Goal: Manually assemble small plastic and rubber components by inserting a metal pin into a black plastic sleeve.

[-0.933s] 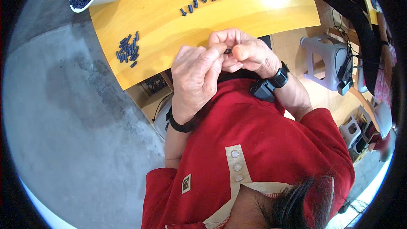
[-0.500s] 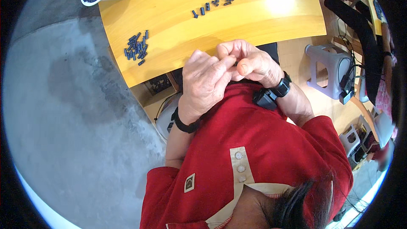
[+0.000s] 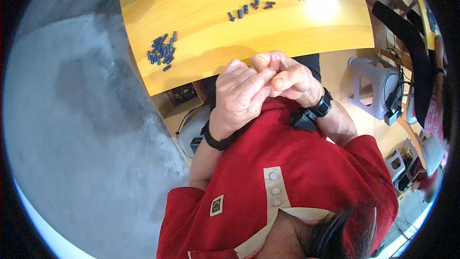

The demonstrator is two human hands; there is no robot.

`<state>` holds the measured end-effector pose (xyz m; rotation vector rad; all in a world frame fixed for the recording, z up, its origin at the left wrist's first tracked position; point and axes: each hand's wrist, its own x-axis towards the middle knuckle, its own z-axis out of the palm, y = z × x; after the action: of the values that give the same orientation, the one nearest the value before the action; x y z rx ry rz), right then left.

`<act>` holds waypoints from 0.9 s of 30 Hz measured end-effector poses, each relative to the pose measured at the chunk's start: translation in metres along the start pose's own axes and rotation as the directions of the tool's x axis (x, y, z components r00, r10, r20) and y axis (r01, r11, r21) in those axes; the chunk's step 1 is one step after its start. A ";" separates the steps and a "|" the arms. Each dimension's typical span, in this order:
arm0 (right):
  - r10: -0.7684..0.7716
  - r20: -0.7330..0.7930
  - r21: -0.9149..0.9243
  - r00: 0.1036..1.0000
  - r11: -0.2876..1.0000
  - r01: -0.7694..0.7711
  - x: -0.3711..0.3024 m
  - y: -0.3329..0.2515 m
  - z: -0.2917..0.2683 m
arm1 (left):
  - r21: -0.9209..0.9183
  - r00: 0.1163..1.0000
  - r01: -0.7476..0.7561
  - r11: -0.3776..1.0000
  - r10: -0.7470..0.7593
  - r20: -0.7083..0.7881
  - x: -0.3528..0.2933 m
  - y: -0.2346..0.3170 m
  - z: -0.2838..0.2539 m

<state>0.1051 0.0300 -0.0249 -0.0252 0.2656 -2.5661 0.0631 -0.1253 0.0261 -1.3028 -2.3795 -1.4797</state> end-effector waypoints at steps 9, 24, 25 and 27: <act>0.024 0.001 0.003 1.000 1.000 -0.024 0.006 0.001 0.003 | -0.066 0.995 0.042 0.997 -0.048 -0.089 -0.003 -0.002 0.001; -0.371 -0.396 -0.675 0.840 0.738 0.007 0.002 -0.024 0.023 | 0.749 0.887 0.461 0.477 -0.273 -0.372 -0.018 -0.079 -0.090; -0.373 -0.394 -0.680 0.840 0.733 0.007 0.002 -0.025 0.023 | 0.748 0.887 0.461 0.477 -0.273 -0.372 -0.017 -0.081 -0.090; -0.378 -0.394 -0.685 0.838 0.729 0.007 0.000 -0.025 0.019 | 0.784 0.894 0.441 0.437 -0.295 -0.338 -0.016 -0.085 -0.089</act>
<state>0.0932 0.0475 -0.0014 0.3957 1.4555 -2.4904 -0.0162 -0.2188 0.0065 -0.3952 -2.7464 -0.1958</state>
